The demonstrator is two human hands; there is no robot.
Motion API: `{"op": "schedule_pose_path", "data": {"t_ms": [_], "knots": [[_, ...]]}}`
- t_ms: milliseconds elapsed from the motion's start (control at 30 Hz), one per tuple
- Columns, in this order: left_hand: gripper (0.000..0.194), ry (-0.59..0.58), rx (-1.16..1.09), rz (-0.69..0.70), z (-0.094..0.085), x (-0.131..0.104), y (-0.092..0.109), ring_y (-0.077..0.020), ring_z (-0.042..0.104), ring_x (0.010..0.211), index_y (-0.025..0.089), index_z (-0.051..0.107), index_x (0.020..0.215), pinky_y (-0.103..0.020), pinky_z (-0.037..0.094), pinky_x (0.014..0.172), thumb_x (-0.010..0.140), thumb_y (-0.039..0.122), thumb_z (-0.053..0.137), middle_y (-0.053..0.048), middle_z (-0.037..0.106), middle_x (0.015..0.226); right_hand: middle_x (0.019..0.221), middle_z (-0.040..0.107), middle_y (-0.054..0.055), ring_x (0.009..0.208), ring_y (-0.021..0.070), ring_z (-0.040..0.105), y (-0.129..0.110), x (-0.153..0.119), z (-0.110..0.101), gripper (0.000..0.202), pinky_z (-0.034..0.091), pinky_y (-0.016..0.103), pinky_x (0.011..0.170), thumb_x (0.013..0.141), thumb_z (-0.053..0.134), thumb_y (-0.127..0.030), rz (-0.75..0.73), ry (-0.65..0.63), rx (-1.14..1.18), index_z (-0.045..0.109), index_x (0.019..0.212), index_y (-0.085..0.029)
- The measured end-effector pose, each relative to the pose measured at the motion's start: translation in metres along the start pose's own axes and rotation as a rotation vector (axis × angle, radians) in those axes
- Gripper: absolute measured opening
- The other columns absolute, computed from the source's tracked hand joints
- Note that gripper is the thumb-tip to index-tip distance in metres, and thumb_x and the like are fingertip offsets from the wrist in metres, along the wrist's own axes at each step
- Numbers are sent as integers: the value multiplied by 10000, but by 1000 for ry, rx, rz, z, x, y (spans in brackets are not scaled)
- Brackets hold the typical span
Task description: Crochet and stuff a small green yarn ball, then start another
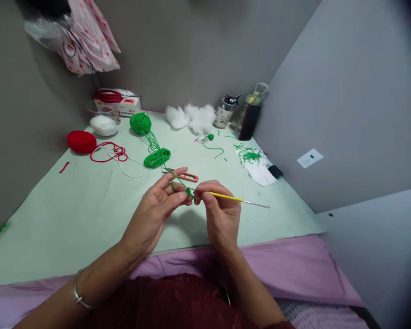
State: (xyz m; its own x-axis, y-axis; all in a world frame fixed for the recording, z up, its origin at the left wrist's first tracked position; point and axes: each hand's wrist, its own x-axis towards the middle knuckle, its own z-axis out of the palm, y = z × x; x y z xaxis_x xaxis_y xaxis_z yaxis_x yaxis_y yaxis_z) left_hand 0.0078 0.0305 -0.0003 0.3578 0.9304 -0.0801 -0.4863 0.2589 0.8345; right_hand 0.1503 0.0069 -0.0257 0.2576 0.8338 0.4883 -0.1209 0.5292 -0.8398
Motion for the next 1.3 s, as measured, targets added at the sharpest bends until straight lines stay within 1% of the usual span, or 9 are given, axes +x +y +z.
{"op": "schedule_pose_path", "data": {"t_ms": [167, 367, 433, 500, 667, 800, 967, 1133, 1300], "knots": [[492, -27, 44, 5, 0, 1, 2, -111, 618, 800, 211, 680, 1306, -243, 504, 852, 830, 184, 802, 24, 645, 853, 992, 766, 21, 988, 181, 688, -5, 2, -3, 175, 551, 358, 884, 946, 698, -172, -108, -39, -182, 799, 1018, -295], [438, -78, 50, -39, -4, 1, 6, -146, 618, 841, 212, 705, 1287, -280, 487, 881, 853, 228, 765, 3, 640, 868, 953, 773, 17, 715, 131, 688, -6, 4, -5, 117, 590, 316, 712, 1006, 620, -282, 118, -77, 113, 732, 991, -253], [401, -83, 69, -39, -6, 1, 8, -135, 601, 822, 220, 722, 1269, -268, 477, 874, 869, 240, 746, 6, 631, 870, 939, 769, 25, 697, 131, 695, -9, 4, -6, 136, 600, 313, 692, 1023, 586, -287, 129, -87, 89, 706, 987, -234], [385, -71, 114, -8, -7, 1, 8, -129, 590, 812, 220, 728, 1264, -256, 473, 864, 880, 250, 742, 10, 622, 861, 960, 767, 33, 713, 136, 710, -13, 2, -8, 149, 610, 318, 697, 1032, 559, -254, 45, -99, -60, 706, 1018, -232], [459, 9, 258, 92, -7, 1, 4, -129, 602, 815, 247, 713, 1289, -230, 494, 828, 843, 253, 819, 30, 622, 812, 1059, 776, 51, 944, 193, 747, -15, -8, -11, 288, 641, 357, 818, 988, 590, -135, -398, -202, -663, 725, 1189, -291], [495, -35, 74, -32, -7, 2, -3, -111, 608, 779, 248, 723, 1283, -204, 517, 785, 808, 279, 861, 21, 649, 820, 1138, 749, 41, 1026, 201, 735, -7, -14, -11, 440, 639, 341, 860, 939, 658, -96, -566, -192, -865, 712, 1283, -365], [397, -97, -112, -195, -8, 3, -1, -89, 605, 750, 195, 764, 1231, -176, 533, 778, 840, 231, 824, 2, 639, 819, 1022, 750, 50, 927, 200, 714, -10, -9, -11, 307, 622, 376, 793, 976, 607, -127, -365, -81, -520, 740, 1189, -303], [356, -45, -48, -77, -4, 1, 4, -77, 595, 695, 188, 785, 1176, -169, 521, 730, 822, 196, 823, 28, 609, 775, 891, 720, 29, 679, 138, 635, -14, -1, -10, 136, 559, 321, 643, 997, 612, -257, -47, -1, -117, 745, 969, -244], [350, -41, 45, -34, 0, 0, -1, -125, 603, 744, 190, 768, 1190, -242, 521, 769, 842, 218, 795, -15, 684, 843, 983, 762, 28, 817, 165, 689, -10, -3, -7, 142, 580, 337, 718, 991, 632, -248, -47, -33, -152, 770, 1000, -281]]}}
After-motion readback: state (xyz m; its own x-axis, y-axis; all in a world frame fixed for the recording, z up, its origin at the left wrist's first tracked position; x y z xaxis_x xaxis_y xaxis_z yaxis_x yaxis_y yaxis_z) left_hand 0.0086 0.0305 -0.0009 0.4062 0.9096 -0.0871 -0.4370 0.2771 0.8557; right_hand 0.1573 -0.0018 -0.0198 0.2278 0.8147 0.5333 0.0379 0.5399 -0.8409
